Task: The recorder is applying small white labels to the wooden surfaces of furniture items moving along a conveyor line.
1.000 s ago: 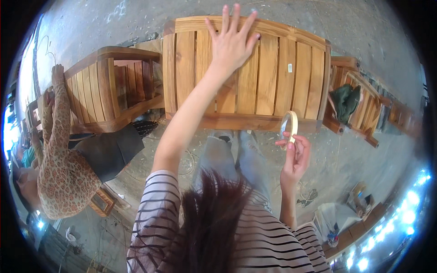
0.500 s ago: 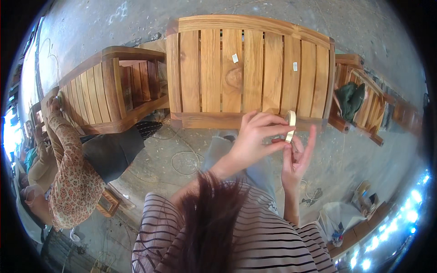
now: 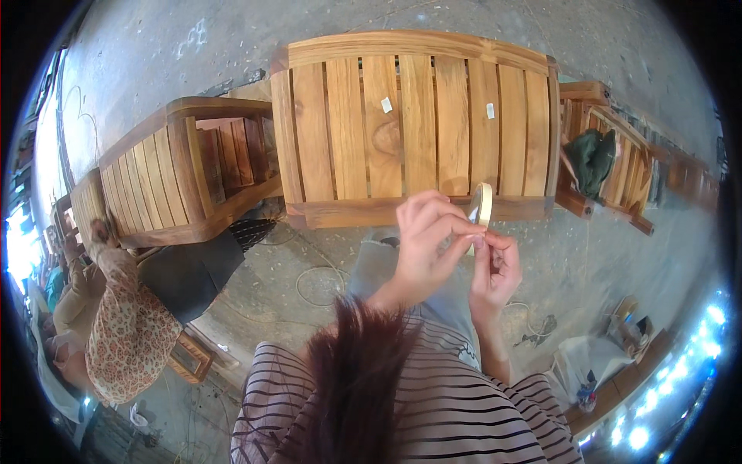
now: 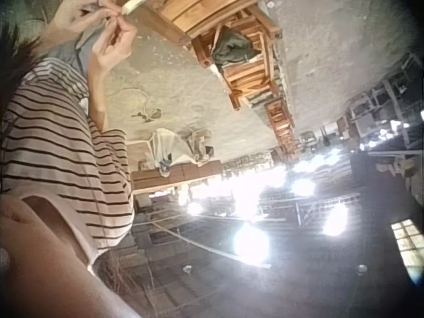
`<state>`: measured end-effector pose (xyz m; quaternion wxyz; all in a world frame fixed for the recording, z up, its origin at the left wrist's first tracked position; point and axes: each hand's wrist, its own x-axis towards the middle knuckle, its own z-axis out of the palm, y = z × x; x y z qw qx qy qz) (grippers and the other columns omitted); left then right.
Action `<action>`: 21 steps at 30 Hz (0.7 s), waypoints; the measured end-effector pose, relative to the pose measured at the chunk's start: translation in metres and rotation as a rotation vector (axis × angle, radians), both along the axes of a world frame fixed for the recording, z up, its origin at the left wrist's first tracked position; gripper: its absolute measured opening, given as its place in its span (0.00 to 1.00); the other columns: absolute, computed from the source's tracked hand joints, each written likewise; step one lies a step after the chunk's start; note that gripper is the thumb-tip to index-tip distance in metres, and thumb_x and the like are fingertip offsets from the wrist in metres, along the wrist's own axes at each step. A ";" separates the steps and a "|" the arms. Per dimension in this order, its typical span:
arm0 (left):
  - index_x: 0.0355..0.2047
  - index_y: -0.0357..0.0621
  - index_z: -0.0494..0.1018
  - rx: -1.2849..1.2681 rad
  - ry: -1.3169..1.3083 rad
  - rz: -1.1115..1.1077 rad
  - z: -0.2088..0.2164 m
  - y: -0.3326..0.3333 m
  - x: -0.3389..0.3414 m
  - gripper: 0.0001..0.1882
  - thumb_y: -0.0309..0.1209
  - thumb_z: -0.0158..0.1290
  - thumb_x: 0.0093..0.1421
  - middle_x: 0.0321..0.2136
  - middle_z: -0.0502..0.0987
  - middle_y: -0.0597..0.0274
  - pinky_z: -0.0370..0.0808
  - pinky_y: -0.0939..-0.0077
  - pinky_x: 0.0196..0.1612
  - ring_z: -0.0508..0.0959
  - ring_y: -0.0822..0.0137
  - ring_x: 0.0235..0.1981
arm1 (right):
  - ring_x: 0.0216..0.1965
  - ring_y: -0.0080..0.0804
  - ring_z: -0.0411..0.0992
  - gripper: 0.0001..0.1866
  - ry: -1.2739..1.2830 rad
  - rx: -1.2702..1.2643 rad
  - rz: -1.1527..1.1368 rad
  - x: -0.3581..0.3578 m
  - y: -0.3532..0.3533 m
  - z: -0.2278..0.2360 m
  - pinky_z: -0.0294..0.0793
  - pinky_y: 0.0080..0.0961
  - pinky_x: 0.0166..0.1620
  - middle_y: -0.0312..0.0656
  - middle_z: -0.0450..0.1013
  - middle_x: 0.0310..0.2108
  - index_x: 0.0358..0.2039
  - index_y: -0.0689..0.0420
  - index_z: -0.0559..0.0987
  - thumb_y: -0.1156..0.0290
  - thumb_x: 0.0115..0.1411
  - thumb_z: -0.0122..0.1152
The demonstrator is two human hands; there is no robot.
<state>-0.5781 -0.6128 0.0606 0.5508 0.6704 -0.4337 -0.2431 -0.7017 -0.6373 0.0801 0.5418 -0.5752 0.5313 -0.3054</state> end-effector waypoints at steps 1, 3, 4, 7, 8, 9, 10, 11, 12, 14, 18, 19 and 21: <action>0.28 0.46 0.81 0.000 -0.001 -0.004 0.000 -0.002 -0.002 0.07 0.23 0.63 0.47 0.30 0.75 0.66 0.65 0.68 0.46 0.70 0.60 0.40 | 0.40 0.21 0.72 0.05 -0.025 -0.034 -0.023 0.003 0.000 0.001 0.71 0.16 0.44 0.45 0.75 0.40 0.39 0.65 0.72 0.83 0.63 0.52; 0.29 0.45 0.81 -0.019 0.098 0.022 0.002 -0.006 -0.004 0.07 0.23 0.63 0.47 0.29 0.74 0.64 0.65 0.68 0.46 0.70 0.60 0.40 | 0.40 0.21 0.72 0.04 -0.036 -0.052 -0.053 0.003 0.000 0.000 0.71 0.17 0.44 0.46 0.74 0.40 0.39 0.65 0.72 0.83 0.63 0.52; 0.29 0.45 0.81 -0.022 0.100 0.017 0.004 -0.009 -0.005 0.07 0.23 0.63 0.47 0.29 0.74 0.64 0.65 0.68 0.46 0.70 0.60 0.40 | 0.40 0.21 0.72 0.04 -0.047 -0.071 -0.078 0.003 -0.001 0.001 0.71 0.17 0.44 0.46 0.74 0.40 0.39 0.65 0.72 0.83 0.63 0.52; 0.29 0.44 0.81 -0.014 0.130 0.025 0.008 -0.014 -0.006 0.08 0.22 0.62 0.47 0.28 0.74 0.62 0.65 0.68 0.45 0.69 0.61 0.40 | 0.40 0.21 0.71 0.04 -0.048 -0.079 -0.118 0.008 -0.001 0.004 0.71 0.17 0.44 0.46 0.74 0.40 0.39 0.65 0.72 0.83 0.64 0.52; 0.29 0.43 0.80 -0.038 0.094 0.047 0.007 -0.016 -0.008 0.07 0.21 0.62 0.47 0.29 0.74 0.62 0.66 0.68 0.45 0.70 0.61 0.39 | 0.40 0.21 0.71 0.04 -0.048 -0.081 -0.123 0.008 -0.002 0.004 0.71 0.17 0.44 0.46 0.74 0.40 0.39 0.65 0.72 0.83 0.64 0.52; 0.29 0.42 0.80 -0.060 0.058 0.068 0.007 -0.018 -0.010 0.07 0.21 0.62 0.47 0.29 0.73 0.61 0.67 0.67 0.44 0.70 0.61 0.37 | 0.40 0.23 0.72 0.05 -0.045 -0.092 -0.128 0.008 -0.002 0.004 0.72 0.18 0.44 0.47 0.74 0.40 0.39 0.65 0.72 0.83 0.64 0.51; 0.29 0.42 0.80 -0.060 0.056 0.064 0.005 -0.019 -0.010 0.07 0.21 0.62 0.47 0.29 0.73 0.61 0.67 0.67 0.44 0.70 0.61 0.37 | 0.40 0.25 0.74 0.05 -0.042 -0.101 -0.132 0.008 -0.003 0.003 0.72 0.20 0.44 0.48 0.75 0.40 0.40 0.65 0.72 0.84 0.64 0.51; 0.28 0.41 0.79 -0.132 0.031 0.085 0.006 -0.022 -0.008 0.06 0.21 0.61 0.48 0.29 0.73 0.61 0.67 0.68 0.43 0.71 0.62 0.36 | 0.40 0.25 0.74 0.05 -0.041 -0.104 -0.140 0.008 -0.003 0.004 0.72 0.20 0.44 0.48 0.75 0.40 0.40 0.65 0.72 0.84 0.64 0.51; 0.27 0.40 0.79 -0.204 0.005 0.106 0.007 -0.026 -0.005 0.04 0.21 0.60 0.49 0.29 0.73 0.61 0.68 0.69 0.43 0.71 0.64 0.35 | 0.40 0.29 0.75 0.05 -0.098 -0.128 -0.126 0.009 -0.002 0.006 0.74 0.22 0.44 0.49 0.75 0.40 0.40 0.65 0.71 0.84 0.64 0.50; 0.30 0.41 0.77 -0.166 0.407 0.500 0.010 -0.045 0.032 0.03 0.26 0.60 0.55 0.31 0.74 0.64 0.68 0.64 0.44 0.72 0.63 0.35 | 0.39 0.33 0.76 0.05 -0.161 -0.153 -0.119 0.001 0.004 0.006 0.75 0.24 0.44 0.51 0.75 0.40 0.41 0.65 0.70 0.84 0.64 0.49; 0.32 0.48 0.82 0.091 -0.157 0.362 -0.009 -0.065 0.119 0.07 0.35 0.62 0.55 0.44 0.74 0.61 0.62 0.60 0.56 0.68 0.59 0.52 | 0.38 0.38 0.78 0.05 -0.157 0.056 -0.115 -0.024 0.021 -0.005 0.77 0.29 0.44 0.55 0.75 0.41 0.42 0.65 0.68 0.83 0.65 0.47; 0.32 0.48 0.82 0.091 -0.160 0.363 -0.017 -0.071 0.123 0.07 0.35 0.62 0.55 0.44 0.74 0.61 0.62 0.60 0.56 0.68 0.59 0.52 | 0.38 0.38 0.78 0.05 -0.174 0.079 -0.102 -0.026 0.021 -0.006 0.77 0.29 0.44 0.55 0.75 0.41 0.42 0.65 0.68 0.83 0.65 0.47; 0.32 0.57 0.84 0.195 -0.420 0.068 -0.042 -0.079 0.128 0.07 0.39 0.63 0.53 0.51 0.71 0.63 0.53 0.50 0.61 0.57 0.51 0.62 | 0.38 0.38 0.78 0.05 -0.160 0.059 -0.110 -0.025 0.012 -0.003 0.78 0.30 0.44 0.55 0.75 0.41 0.41 0.65 0.68 0.83 0.65 0.47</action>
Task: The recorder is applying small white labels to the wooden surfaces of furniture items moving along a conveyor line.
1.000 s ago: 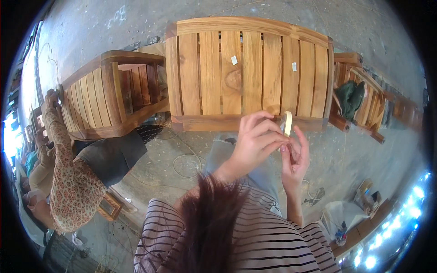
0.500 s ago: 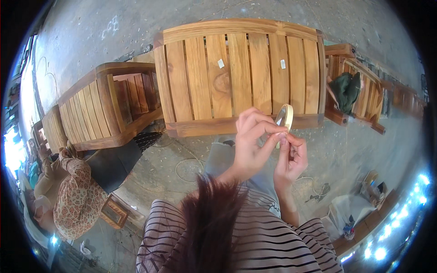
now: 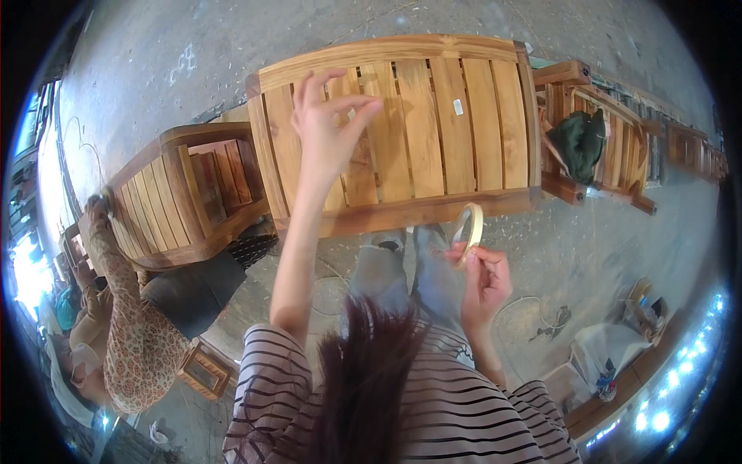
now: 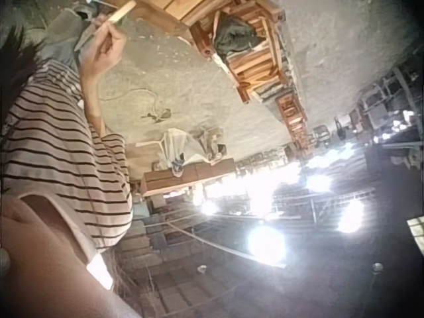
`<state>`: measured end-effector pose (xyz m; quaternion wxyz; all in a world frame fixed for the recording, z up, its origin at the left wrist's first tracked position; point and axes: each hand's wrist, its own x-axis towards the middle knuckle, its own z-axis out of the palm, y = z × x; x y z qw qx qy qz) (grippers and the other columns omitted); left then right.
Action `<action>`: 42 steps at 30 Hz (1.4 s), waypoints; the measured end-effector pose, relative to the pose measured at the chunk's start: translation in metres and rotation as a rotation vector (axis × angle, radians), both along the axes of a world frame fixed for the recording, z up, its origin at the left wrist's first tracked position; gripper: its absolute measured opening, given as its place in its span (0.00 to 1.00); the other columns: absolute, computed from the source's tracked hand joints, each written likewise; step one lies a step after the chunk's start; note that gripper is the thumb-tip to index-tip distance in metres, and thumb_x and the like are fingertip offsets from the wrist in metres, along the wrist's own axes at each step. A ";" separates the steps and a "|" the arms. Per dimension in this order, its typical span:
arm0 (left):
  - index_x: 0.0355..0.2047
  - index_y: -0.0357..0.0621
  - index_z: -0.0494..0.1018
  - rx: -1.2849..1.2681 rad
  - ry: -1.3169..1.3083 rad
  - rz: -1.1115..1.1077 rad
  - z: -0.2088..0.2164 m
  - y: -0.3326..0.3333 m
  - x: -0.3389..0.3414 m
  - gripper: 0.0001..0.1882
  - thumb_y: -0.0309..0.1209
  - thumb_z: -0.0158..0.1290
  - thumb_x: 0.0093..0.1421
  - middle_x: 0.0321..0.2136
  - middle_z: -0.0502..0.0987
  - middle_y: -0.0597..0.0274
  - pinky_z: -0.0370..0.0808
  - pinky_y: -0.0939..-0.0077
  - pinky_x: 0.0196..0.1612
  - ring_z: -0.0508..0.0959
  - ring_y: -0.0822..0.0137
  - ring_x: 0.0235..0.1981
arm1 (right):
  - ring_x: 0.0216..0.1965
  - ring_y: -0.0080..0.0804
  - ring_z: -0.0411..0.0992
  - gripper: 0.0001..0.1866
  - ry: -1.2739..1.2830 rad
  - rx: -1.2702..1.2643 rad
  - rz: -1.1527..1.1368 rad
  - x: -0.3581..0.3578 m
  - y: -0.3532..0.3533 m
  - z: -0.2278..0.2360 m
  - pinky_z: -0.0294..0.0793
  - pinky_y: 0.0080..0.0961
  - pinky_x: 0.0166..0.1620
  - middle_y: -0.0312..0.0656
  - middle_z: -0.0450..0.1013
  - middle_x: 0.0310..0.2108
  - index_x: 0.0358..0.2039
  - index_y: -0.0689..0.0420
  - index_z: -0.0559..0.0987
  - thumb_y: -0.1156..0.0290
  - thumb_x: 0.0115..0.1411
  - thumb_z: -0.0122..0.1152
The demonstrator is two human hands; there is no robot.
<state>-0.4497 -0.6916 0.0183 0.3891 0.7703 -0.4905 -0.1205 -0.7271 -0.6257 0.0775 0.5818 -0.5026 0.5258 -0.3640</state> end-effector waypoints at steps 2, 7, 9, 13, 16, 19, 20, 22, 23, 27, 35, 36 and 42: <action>0.30 0.60 0.85 0.031 0.053 -0.035 -0.017 -0.007 -0.001 0.06 0.41 0.64 0.52 0.54 0.69 0.66 0.48 0.43 0.61 0.52 0.45 0.65 | 0.37 0.39 0.78 0.05 0.018 -0.018 -0.014 -0.002 -0.010 0.002 0.78 0.30 0.44 0.55 0.75 0.40 0.41 0.65 0.68 0.83 0.65 0.47; 0.28 0.60 0.85 0.062 -0.112 -0.040 -0.033 -0.009 -0.009 0.06 0.41 0.65 0.49 0.54 0.69 0.66 0.48 0.47 0.62 0.54 0.46 0.64 | 0.37 0.38 0.78 0.04 0.085 -0.095 -0.094 -0.020 -0.026 -0.001 0.76 0.28 0.44 0.56 0.75 0.39 0.41 0.65 0.68 0.83 0.65 0.47; 0.28 0.60 0.85 0.040 -0.124 -0.036 -0.033 -0.008 -0.011 0.06 0.40 0.66 0.49 0.53 0.69 0.66 0.48 0.48 0.62 0.54 0.46 0.64 | 0.37 0.37 0.78 0.04 0.100 -0.085 -0.109 -0.024 -0.030 0.001 0.76 0.28 0.44 0.56 0.75 0.39 0.41 0.65 0.68 0.83 0.65 0.47; 0.29 0.60 0.85 0.077 -0.112 0.009 -0.034 -0.001 -0.015 0.06 0.39 0.66 0.49 0.52 0.70 0.70 0.51 0.53 0.64 0.54 0.51 0.64 | 0.37 0.36 0.78 0.04 0.130 -0.078 -0.122 -0.034 -0.033 -0.002 0.76 0.28 0.45 0.55 0.75 0.39 0.41 0.65 0.69 0.82 0.66 0.47; 0.30 0.60 0.85 0.093 -0.076 0.024 -0.035 0.001 -0.016 0.07 0.40 0.66 0.49 0.54 0.68 0.69 0.50 0.51 0.65 0.53 0.51 0.64 | 0.37 0.36 0.78 0.04 0.147 -0.080 -0.117 -0.037 -0.037 0.000 0.75 0.27 0.45 0.55 0.75 0.40 0.41 0.66 0.69 0.81 0.66 0.47; 0.31 0.61 0.85 0.119 -0.130 0.036 -0.033 -0.005 -0.017 0.08 0.42 0.66 0.49 0.57 0.66 0.65 0.47 0.47 0.65 0.51 0.49 0.66 | 0.38 0.36 0.78 0.05 0.147 -0.079 -0.114 -0.040 -0.041 0.000 0.75 0.26 0.45 0.55 0.75 0.40 0.41 0.66 0.69 0.81 0.66 0.47; 0.29 0.62 0.85 0.118 -0.137 0.020 -0.032 -0.006 -0.014 0.08 0.43 0.66 0.48 0.60 0.63 0.63 0.46 0.42 0.64 0.48 0.44 0.67 | 0.38 0.36 0.78 0.05 0.144 -0.076 -0.111 -0.041 -0.042 0.000 0.75 0.26 0.45 0.55 0.75 0.40 0.41 0.66 0.69 0.81 0.66 0.47; 0.27 0.62 0.85 0.119 -0.148 0.008 -0.033 -0.008 -0.010 0.07 0.44 0.66 0.48 0.62 0.60 0.60 0.44 0.37 0.63 0.45 0.40 0.68 | 0.38 0.36 0.78 0.05 0.138 -0.072 -0.118 -0.042 -0.043 0.000 0.75 0.26 0.45 0.55 0.75 0.40 0.41 0.66 0.69 0.81 0.66 0.47; 0.35 0.64 0.83 0.174 -0.171 -0.020 -0.034 -0.009 -0.007 0.14 0.47 0.66 0.47 0.65 0.55 0.56 0.43 0.32 0.62 0.40 0.37 0.68 | 0.38 0.36 0.78 0.05 0.135 -0.072 -0.114 -0.041 -0.044 0.000 0.75 0.26 0.45 0.55 0.75 0.40 0.41 0.66 0.69 0.81 0.66 0.47; 0.60 0.70 0.55 0.263 -0.151 -0.055 -0.040 -0.027 0.016 0.51 0.58 0.67 0.37 0.69 0.40 0.43 0.38 0.26 0.62 0.33 0.33 0.68 | 0.37 0.35 0.78 0.04 0.106 -0.055 -0.119 -0.040 -0.047 0.002 0.76 0.27 0.45 0.55 0.75 0.39 0.41 0.65 0.69 0.82 0.66 0.47; 0.69 0.68 0.46 0.185 -0.365 -0.108 -0.011 -0.088 -0.007 0.52 0.58 0.61 0.47 0.69 0.44 0.45 0.36 0.28 0.63 0.40 0.40 0.69 | 0.37 0.35 0.78 0.04 0.132 -0.074 -0.097 -0.050 -0.050 0.005 0.75 0.27 0.45 0.54 0.76 0.40 0.41 0.65 0.69 0.81 0.66 0.48; 0.68 0.67 0.50 0.007 -0.372 -0.017 -0.008 -0.096 -0.023 0.44 0.54 0.57 0.55 0.69 0.47 0.50 0.37 0.29 0.64 0.43 0.42 0.69 | 0.37 0.35 0.78 0.04 0.151 -0.082 -0.110 -0.052 -0.050 0.004 0.75 0.27 0.45 0.54 0.76 0.39 0.40 0.65 0.69 0.81 0.66 0.48; 0.57 0.58 0.69 -0.252 -0.187 -0.036 -0.046 -0.081 -0.035 0.24 0.41 0.55 0.61 0.63 0.61 0.54 0.50 0.34 0.63 0.54 0.48 0.67 | 0.36 0.34 0.78 0.04 0.189 -0.103 -0.098 -0.053 -0.055 0.009 0.75 0.25 0.44 0.52 0.76 0.38 0.40 0.64 0.70 0.80 0.66 0.49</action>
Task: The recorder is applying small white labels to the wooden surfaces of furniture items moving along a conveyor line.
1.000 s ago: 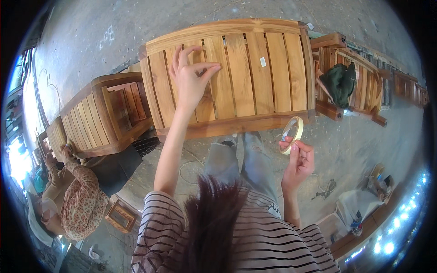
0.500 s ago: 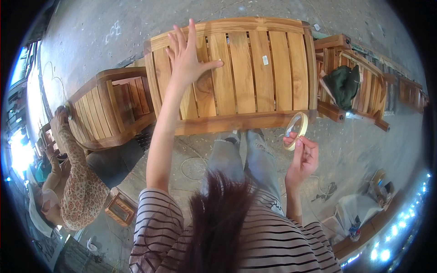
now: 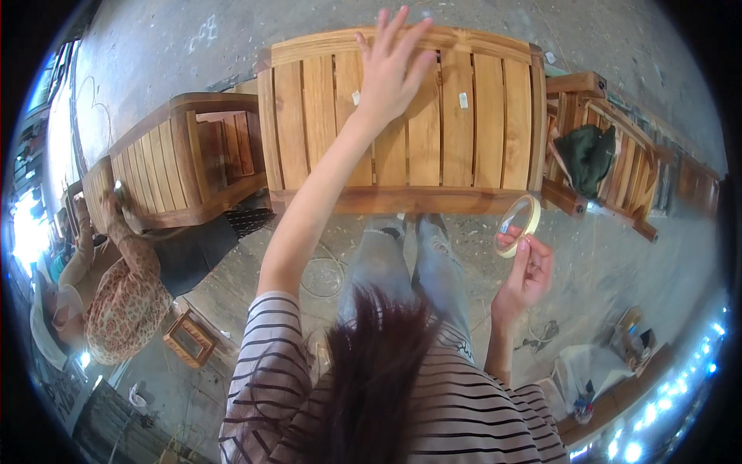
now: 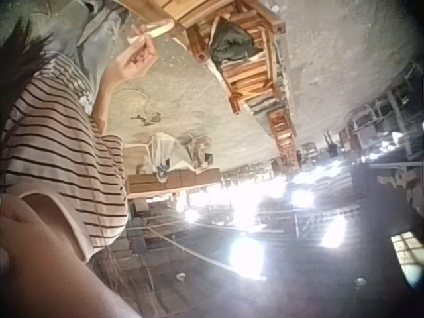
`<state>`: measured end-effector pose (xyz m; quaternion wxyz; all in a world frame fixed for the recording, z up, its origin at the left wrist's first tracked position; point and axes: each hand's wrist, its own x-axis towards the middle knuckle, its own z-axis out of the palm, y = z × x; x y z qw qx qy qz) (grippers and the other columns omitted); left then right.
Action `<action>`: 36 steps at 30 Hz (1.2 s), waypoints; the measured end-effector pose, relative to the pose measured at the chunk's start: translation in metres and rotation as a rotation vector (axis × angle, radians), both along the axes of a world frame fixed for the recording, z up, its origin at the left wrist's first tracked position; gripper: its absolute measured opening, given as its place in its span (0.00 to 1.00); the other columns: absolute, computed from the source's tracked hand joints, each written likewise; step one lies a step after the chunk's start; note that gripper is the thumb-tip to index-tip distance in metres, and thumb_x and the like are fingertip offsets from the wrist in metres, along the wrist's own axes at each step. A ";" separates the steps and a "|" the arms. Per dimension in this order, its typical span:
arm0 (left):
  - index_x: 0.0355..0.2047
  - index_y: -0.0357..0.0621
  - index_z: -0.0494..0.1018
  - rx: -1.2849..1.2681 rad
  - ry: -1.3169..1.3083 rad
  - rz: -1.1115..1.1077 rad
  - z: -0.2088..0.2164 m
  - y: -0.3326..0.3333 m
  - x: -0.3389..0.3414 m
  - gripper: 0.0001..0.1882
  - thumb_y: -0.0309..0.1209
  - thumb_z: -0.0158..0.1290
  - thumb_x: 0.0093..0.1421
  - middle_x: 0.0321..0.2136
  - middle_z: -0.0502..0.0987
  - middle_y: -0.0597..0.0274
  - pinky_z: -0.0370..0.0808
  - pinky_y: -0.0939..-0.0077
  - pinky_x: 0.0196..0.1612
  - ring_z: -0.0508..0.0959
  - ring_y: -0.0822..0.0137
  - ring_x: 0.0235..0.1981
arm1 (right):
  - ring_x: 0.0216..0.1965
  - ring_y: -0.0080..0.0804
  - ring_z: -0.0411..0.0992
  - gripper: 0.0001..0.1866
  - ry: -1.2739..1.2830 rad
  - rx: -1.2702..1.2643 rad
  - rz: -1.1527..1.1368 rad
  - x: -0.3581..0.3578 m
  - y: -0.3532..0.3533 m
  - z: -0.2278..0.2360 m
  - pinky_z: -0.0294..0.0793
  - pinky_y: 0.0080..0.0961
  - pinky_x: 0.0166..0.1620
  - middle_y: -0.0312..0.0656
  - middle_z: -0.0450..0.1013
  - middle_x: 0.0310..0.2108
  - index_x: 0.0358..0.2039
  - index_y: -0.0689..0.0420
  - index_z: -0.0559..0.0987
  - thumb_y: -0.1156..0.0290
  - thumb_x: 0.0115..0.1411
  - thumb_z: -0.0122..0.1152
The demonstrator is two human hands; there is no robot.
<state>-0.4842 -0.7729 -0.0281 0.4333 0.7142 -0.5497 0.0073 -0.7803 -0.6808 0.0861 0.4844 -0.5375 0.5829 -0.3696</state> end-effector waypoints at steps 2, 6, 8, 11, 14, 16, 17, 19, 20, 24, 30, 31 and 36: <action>0.53 0.56 0.73 -0.030 0.041 0.046 0.007 0.021 0.024 0.21 0.39 0.57 0.59 0.58 0.67 0.55 0.54 0.41 0.62 0.60 0.51 0.63 | 0.36 0.34 0.78 0.04 0.007 -0.011 -0.002 0.001 -0.003 -0.001 0.75 0.25 0.44 0.52 0.76 0.38 0.40 0.64 0.70 0.80 0.66 0.49; 0.41 0.52 0.81 0.086 0.127 0.002 0.035 0.081 0.051 0.15 0.34 0.64 0.52 0.42 0.78 0.59 0.61 0.60 0.59 0.72 0.60 0.51 | 0.37 0.32 0.77 0.05 0.016 -0.003 -0.011 -0.009 -0.001 -0.007 0.76 0.27 0.45 0.51 0.76 0.39 0.41 0.63 0.71 0.78 0.67 0.47; 0.40 0.52 0.81 0.163 0.248 -0.041 0.030 0.094 0.049 0.15 0.34 0.64 0.50 0.40 0.78 0.61 0.61 0.63 0.58 0.73 0.61 0.48 | 0.37 0.32 0.77 0.05 0.012 0.008 -0.005 -0.006 -0.002 -0.009 0.76 0.27 0.45 0.51 0.76 0.39 0.41 0.63 0.71 0.78 0.67 0.47; 0.39 0.51 0.82 0.216 0.164 -0.109 0.015 0.103 0.055 0.15 0.35 0.66 0.48 0.38 0.78 0.65 0.65 0.66 0.53 0.75 0.63 0.44 | 0.36 0.32 0.77 0.05 0.029 0.009 0.031 0.001 -0.004 -0.009 0.76 0.27 0.45 0.51 0.76 0.39 0.41 0.63 0.71 0.78 0.67 0.47; 0.35 0.50 0.83 0.160 -0.008 -0.086 -0.003 0.104 0.058 0.12 0.33 0.66 0.48 0.37 0.79 0.69 0.68 0.68 0.49 0.75 0.64 0.42 | 0.36 0.32 0.77 0.05 0.021 0.010 0.048 0.009 -0.002 -0.009 0.76 0.27 0.45 0.50 0.77 0.39 0.41 0.63 0.71 0.78 0.67 0.47; 0.33 0.50 0.84 0.112 -0.066 -0.100 -0.009 0.103 0.059 0.10 0.31 0.65 0.49 0.35 0.79 0.70 0.67 0.67 0.50 0.75 0.66 0.42 | 0.36 0.32 0.77 0.05 0.017 0.003 0.070 0.013 0.000 -0.009 0.76 0.27 0.45 0.50 0.77 0.38 0.41 0.63 0.71 0.78 0.67 0.47; 0.32 0.49 0.83 0.103 -0.077 -0.094 -0.007 0.103 0.058 0.07 0.29 0.64 0.50 0.34 0.80 0.70 0.66 0.68 0.50 0.75 0.66 0.42 | 0.36 0.32 0.77 0.05 0.020 0.004 0.075 0.015 0.001 -0.009 0.76 0.27 0.45 0.50 0.77 0.38 0.41 0.63 0.71 0.78 0.67 0.47; 0.31 0.48 0.83 0.096 -0.056 -0.088 -0.010 0.104 0.060 0.06 0.29 0.63 0.50 0.33 0.80 0.70 0.66 0.68 0.50 0.76 0.66 0.42 | 0.35 0.35 0.78 0.04 0.010 -0.001 0.084 0.020 0.002 -0.010 0.76 0.26 0.44 0.53 0.76 0.38 0.40 0.65 0.70 0.79 0.66 0.48; 0.30 0.48 0.83 0.087 -0.036 -0.089 -0.010 0.104 0.061 0.05 0.29 0.63 0.51 0.32 0.80 0.69 0.66 0.68 0.50 0.76 0.66 0.42 | 0.35 0.35 0.78 0.04 0.014 -0.001 0.087 0.022 0.004 -0.011 0.76 0.26 0.44 0.53 0.76 0.38 0.40 0.65 0.70 0.79 0.66 0.48; 0.29 0.46 0.82 0.119 0.005 -0.083 -0.005 0.108 0.058 0.04 0.29 0.63 0.52 0.32 0.80 0.69 0.66 0.68 0.50 0.76 0.65 0.42 | 0.36 0.33 0.77 0.05 -0.005 0.002 0.102 0.028 0.008 -0.012 0.75 0.29 0.45 0.51 0.76 0.39 0.42 0.62 0.71 0.77 0.67 0.48; 0.29 0.51 0.82 0.191 -0.095 -0.065 0.006 0.138 0.029 0.05 0.32 0.63 0.51 0.37 0.79 0.72 0.61 0.63 0.55 0.72 0.63 0.49 | 0.36 0.33 0.77 0.05 0.004 -0.005 0.109 0.033 0.013 -0.012 0.75 0.29 0.45 0.51 0.76 0.39 0.42 0.62 0.71 0.77 0.67 0.48; 0.32 0.55 0.83 0.237 -0.097 -0.084 -0.002 0.148 0.022 0.08 0.35 0.64 0.50 0.43 0.77 0.74 0.57 0.57 0.59 0.68 0.61 0.55 | 0.36 0.33 0.77 0.05 0.014 -0.005 0.112 0.035 0.013 -0.011 0.75 0.30 0.45 0.51 0.76 0.39 0.41 0.62 0.71 0.77 0.67 0.48; 0.36 0.59 0.84 0.296 -0.222 0.053 0.020 0.157 0.007 0.13 0.41 0.64 0.49 0.50 0.72 0.74 0.52 0.49 0.62 0.62 0.59 0.61 | 0.36 0.36 0.78 0.04 0.005 -0.002 0.104 0.039 0.014 -0.012 0.78 0.30 0.44 0.53 0.76 0.38 0.40 0.65 0.70 0.80 0.66 0.48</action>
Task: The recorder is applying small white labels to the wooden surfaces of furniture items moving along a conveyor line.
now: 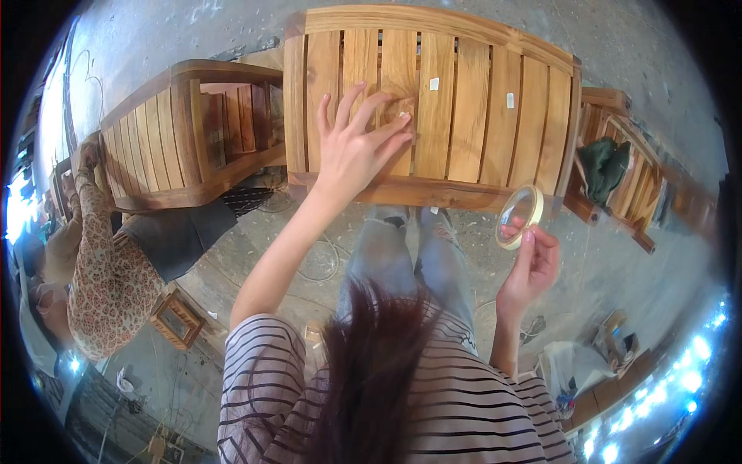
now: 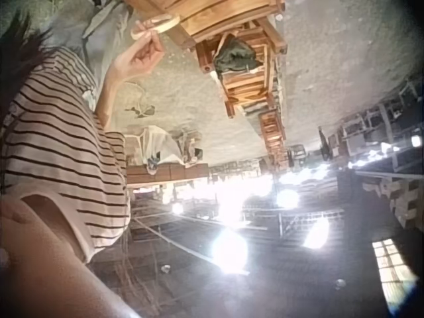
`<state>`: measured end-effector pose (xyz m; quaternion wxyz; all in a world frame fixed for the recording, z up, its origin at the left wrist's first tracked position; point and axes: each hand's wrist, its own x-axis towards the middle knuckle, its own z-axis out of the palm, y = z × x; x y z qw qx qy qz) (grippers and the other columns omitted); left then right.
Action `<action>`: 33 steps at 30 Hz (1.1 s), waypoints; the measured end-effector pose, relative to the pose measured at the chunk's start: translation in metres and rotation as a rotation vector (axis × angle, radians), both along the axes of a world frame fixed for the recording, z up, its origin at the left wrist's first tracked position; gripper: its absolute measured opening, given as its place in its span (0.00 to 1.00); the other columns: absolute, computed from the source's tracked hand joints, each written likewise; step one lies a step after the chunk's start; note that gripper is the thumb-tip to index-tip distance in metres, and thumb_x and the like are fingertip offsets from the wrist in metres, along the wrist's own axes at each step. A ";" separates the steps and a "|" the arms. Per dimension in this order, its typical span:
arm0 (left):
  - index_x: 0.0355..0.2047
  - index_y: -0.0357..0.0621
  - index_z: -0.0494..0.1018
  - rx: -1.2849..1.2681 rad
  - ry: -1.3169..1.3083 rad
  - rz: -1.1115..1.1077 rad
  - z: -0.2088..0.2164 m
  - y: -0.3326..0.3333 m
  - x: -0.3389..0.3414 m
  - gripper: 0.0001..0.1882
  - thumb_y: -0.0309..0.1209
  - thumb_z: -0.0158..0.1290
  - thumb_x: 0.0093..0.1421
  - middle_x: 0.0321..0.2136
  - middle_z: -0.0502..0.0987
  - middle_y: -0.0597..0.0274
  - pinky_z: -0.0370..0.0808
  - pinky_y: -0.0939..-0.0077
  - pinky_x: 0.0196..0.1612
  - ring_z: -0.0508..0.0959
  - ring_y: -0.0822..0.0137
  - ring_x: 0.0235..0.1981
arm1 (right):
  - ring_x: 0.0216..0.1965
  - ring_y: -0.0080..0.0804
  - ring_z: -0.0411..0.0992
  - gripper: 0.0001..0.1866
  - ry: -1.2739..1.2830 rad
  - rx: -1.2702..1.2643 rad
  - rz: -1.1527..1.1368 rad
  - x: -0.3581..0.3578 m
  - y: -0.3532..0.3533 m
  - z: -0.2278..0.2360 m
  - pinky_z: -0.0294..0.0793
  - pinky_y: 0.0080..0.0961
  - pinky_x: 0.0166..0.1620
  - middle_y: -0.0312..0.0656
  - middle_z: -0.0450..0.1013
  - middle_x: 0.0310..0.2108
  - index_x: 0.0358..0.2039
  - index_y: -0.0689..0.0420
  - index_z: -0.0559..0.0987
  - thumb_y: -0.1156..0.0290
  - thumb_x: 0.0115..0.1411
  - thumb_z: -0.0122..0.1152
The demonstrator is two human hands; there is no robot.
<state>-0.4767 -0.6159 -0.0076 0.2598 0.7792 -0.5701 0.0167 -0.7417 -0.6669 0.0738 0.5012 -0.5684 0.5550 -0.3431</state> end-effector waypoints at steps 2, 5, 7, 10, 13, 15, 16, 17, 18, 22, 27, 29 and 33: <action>0.36 0.58 0.84 0.140 0.102 -0.006 0.013 -0.003 0.004 0.12 0.40 0.64 0.50 0.50 0.72 0.72 0.53 0.51 0.61 0.63 0.59 0.60 | 0.36 0.36 0.78 0.04 -0.015 -0.001 -0.002 0.002 0.001 0.001 0.78 0.30 0.44 0.53 0.76 0.38 0.40 0.65 0.70 0.80 0.66 0.48; 0.36 0.58 0.84 0.109 0.122 -0.016 0.009 -0.010 0.015 0.12 0.39 0.64 0.50 0.50 0.72 0.70 0.54 0.55 0.61 0.64 0.59 0.59 | 0.36 0.36 0.78 0.04 -0.030 -0.008 -0.016 0.005 0.002 0.003 0.77 0.29 0.44 0.53 0.76 0.38 0.40 0.65 0.70 0.79 0.66 0.48; 0.36 0.58 0.84 0.074 0.194 -0.048 0.003 -0.006 0.016 0.12 0.39 0.64 0.49 0.49 0.73 0.69 0.54 0.57 0.61 0.65 0.59 0.58 | 0.36 0.36 0.78 0.04 -0.022 -0.013 -0.017 0.004 0.002 0.005 0.77 0.28 0.43 0.53 0.76 0.38 0.40 0.65 0.70 0.79 0.66 0.48; 0.35 0.57 0.84 -0.016 0.256 -0.046 -0.010 0.000 0.011 0.12 0.38 0.65 0.48 0.44 0.75 0.70 0.56 0.60 0.59 0.69 0.60 0.54 | 0.36 0.36 0.78 0.04 0.029 -0.013 -0.028 0.002 0.002 0.006 0.76 0.28 0.44 0.52 0.76 0.38 0.40 0.64 0.70 0.79 0.66 0.48; 0.34 0.55 0.84 -0.080 0.210 -0.004 -0.018 -0.003 0.010 0.11 0.34 0.65 0.48 0.38 0.78 0.71 0.58 0.61 0.56 0.72 0.62 0.50 | 0.35 0.36 0.78 0.04 0.018 0.006 -0.056 0.000 0.003 0.000 0.76 0.27 0.44 0.52 0.76 0.38 0.40 0.64 0.70 0.79 0.66 0.48; 0.33 0.54 0.84 -0.087 0.176 0.000 -0.020 -0.004 0.011 0.11 0.32 0.66 0.47 0.35 0.78 0.71 0.60 0.62 0.55 0.73 0.63 0.47 | 0.35 0.36 0.78 0.04 0.026 0.006 -0.061 0.002 0.002 0.000 0.76 0.27 0.44 0.52 0.76 0.38 0.40 0.65 0.70 0.79 0.66 0.49; 0.32 0.52 0.83 -0.140 0.182 0.026 -0.019 -0.003 0.013 0.10 0.30 0.66 0.47 0.33 0.78 0.71 0.61 0.64 0.53 0.73 0.64 0.46 | 0.35 0.35 0.78 0.04 0.033 0.002 -0.064 0.003 0.002 0.001 0.76 0.27 0.44 0.52 0.76 0.38 0.40 0.65 0.70 0.79 0.66 0.49; 0.31 0.50 0.83 -0.195 0.191 0.049 -0.019 -0.003 0.013 0.09 0.29 0.66 0.47 0.32 0.78 0.72 0.62 0.66 0.51 0.73 0.65 0.44 | 0.35 0.35 0.78 0.04 0.036 0.002 -0.067 0.003 0.002 0.001 0.76 0.27 0.44 0.52 0.76 0.38 0.40 0.65 0.70 0.79 0.66 0.49; 0.31 0.50 0.83 -0.195 0.194 0.046 -0.020 -0.002 0.017 0.09 0.29 0.66 0.47 0.32 0.78 0.72 0.62 0.66 0.51 0.73 0.65 0.44 | 0.35 0.35 0.78 0.04 0.035 -0.004 -0.062 0.004 0.002 0.001 0.76 0.27 0.44 0.52 0.76 0.38 0.40 0.65 0.70 0.79 0.66 0.49; 0.26 0.55 0.82 -0.251 0.266 0.194 -0.023 -0.001 0.032 0.05 0.31 0.66 0.47 0.30 0.77 0.75 0.60 0.67 0.47 0.73 0.68 0.40 | 0.35 0.35 0.78 0.04 0.025 0.010 -0.053 0.009 0.002 0.002 0.77 0.27 0.43 0.52 0.76 0.38 0.40 0.65 0.70 0.79 0.66 0.49; 0.29 0.54 0.81 -0.123 0.154 -0.004 -0.025 0.001 0.025 0.06 0.31 0.65 0.48 0.30 0.76 0.74 0.61 0.63 0.46 0.73 0.67 0.44 | 0.35 0.35 0.78 0.04 0.027 0.008 -0.048 0.012 0.000 0.000 0.77 0.27 0.43 0.52 0.76 0.38 0.40 0.65 0.70 0.79 0.66 0.49; 0.32 0.53 0.81 -0.062 0.082 -0.028 -0.016 0.003 0.026 0.09 0.31 0.65 0.48 0.32 0.76 0.74 0.62 0.63 0.48 0.72 0.68 0.43 | 0.35 0.35 0.78 0.04 0.029 0.004 -0.052 0.013 -0.001 -0.001 0.77 0.27 0.42 0.52 0.76 0.38 0.40 0.65 0.70 0.79 0.66 0.49; 0.41 0.50 0.79 0.190 -0.166 -0.135 0.009 0.011 0.019 0.16 0.38 0.62 0.52 0.43 0.73 0.71 0.61 0.55 0.54 0.70 0.68 0.51 | 0.35 0.35 0.78 0.04 0.027 0.008 -0.052 0.017 -0.003 0.001 0.77 0.27 0.43 0.53 0.76 0.38 0.40 0.65 0.70 0.79 0.66 0.49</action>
